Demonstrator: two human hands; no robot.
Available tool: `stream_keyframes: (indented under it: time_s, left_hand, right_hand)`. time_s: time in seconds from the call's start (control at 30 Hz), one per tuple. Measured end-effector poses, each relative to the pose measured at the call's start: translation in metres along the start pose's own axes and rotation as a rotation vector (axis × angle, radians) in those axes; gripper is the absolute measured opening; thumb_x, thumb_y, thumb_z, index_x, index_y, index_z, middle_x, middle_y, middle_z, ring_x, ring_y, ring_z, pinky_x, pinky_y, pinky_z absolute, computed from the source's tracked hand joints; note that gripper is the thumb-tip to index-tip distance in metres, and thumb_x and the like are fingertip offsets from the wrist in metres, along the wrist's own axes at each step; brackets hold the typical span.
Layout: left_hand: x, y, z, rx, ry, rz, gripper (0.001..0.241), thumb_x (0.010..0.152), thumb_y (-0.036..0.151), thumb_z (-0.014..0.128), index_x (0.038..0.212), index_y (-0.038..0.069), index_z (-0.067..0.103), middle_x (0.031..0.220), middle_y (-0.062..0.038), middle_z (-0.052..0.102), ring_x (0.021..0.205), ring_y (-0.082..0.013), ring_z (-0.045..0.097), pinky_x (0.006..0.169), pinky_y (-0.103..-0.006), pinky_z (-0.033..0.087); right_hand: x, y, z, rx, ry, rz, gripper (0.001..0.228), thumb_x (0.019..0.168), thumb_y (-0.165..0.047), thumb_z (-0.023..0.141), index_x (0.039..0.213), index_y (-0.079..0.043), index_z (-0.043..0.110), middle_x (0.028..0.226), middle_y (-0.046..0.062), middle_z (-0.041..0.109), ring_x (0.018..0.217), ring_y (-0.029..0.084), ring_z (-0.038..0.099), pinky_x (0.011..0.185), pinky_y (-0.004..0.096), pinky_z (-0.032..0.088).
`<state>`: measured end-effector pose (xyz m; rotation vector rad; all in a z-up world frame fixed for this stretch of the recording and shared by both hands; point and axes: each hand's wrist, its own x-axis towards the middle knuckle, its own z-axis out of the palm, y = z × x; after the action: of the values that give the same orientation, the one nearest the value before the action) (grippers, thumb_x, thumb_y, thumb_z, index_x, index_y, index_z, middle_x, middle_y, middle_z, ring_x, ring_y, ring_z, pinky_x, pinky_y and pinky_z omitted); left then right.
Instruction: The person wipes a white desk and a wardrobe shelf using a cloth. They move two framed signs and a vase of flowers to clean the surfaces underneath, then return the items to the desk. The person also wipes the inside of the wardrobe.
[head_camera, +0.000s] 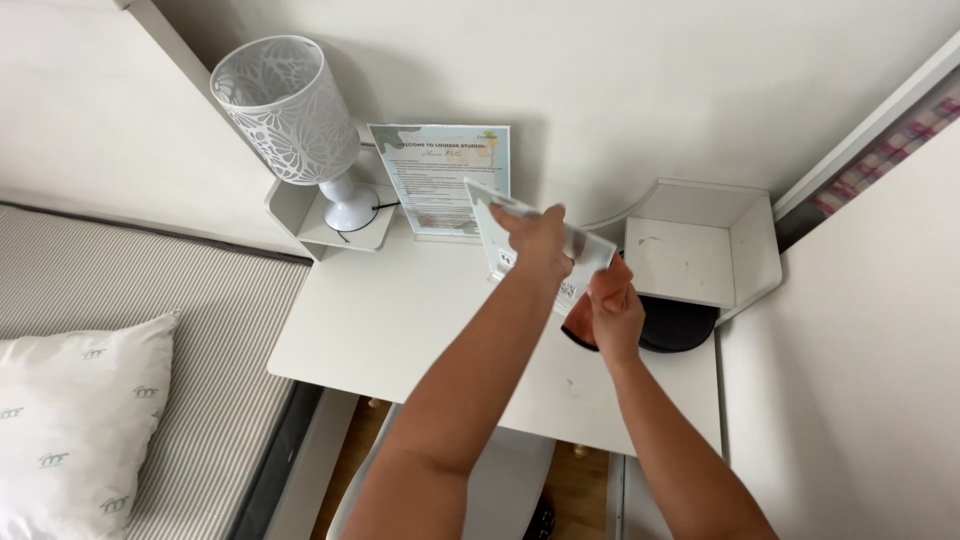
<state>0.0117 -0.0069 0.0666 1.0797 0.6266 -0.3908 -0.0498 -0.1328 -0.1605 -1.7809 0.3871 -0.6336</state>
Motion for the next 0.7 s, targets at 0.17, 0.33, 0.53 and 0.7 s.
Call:
stream_keyframes:
  time_s: [0.17,0.33,0.53,0.7]
  left_hand:
    - [0.124,-0.037,-0.034,0.098,-0.184,0.207,0.107,0.093,0.013,0.069,0.163,0.032,-0.010,0.165,-0.020,0.023,0.147,-0.0395,0.035,0.116,-0.0636,0.035]
    - [0.134,-0.031,-0.054,0.332,-0.316,0.103,0.082,0.096,0.010,0.054,0.163,0.031,0.013,0.168,-0.007,0.025,0.152,-0.0292,0.032,0.117,-0.0640,0.030]
    - [0.129,-0.034,-0.034,0.497,-0.672,0.106,0.080,0.091,-0.002,0.044,0.160,0.034,0.026,0.170,0.004,0.023,0.153,-0.0252,0.025,0.120,-0.0613,0.024]
    - [0.191,-0.034,-0.043,0.504,-0.580,0.343,0.071,0.095,-0.003,0.042,0.161,0.021,0.033,0.165,-0.013,0.036,0.149,-0.0316,0.033,0.121,-0.0493,0.030]
  right_hand:
    - [0.011,0.004,-0.007,-0.051,0.001,0.056,0.038,0.093,-0.019,0.077,0.124,-0.002,0.065,0.114,0.008,0.074,0.106,0.018,0.070,0.093,0.030,0.053]
    - [-0.016,-0.004,-0.017,-0.109,0.105,0.035,0.035,0.094,-0.016,0.076,0.124,-0.001,0.065,0.114,0.008,0.073,0.106,0.019,0.070,0.093,0.031,0.053]
    - [-0.002,-0.001,-0.006,-0.085,0.230,0.005,0.029,0.098,-0.012,0.072,0.123,-0.002,0.064,0.115,0.008,0.073,0.106,0.019,0.070,0.093,0.031,0.055]
    - [0.025,0.010,0.009,-0.102,0.253,0.027,0.033,0.095,-0.009,0.072,0.126,-0.003,0.064,0.117,0.008,0.073,0.109,0.019,0.070,0.094,0.030,0.054]
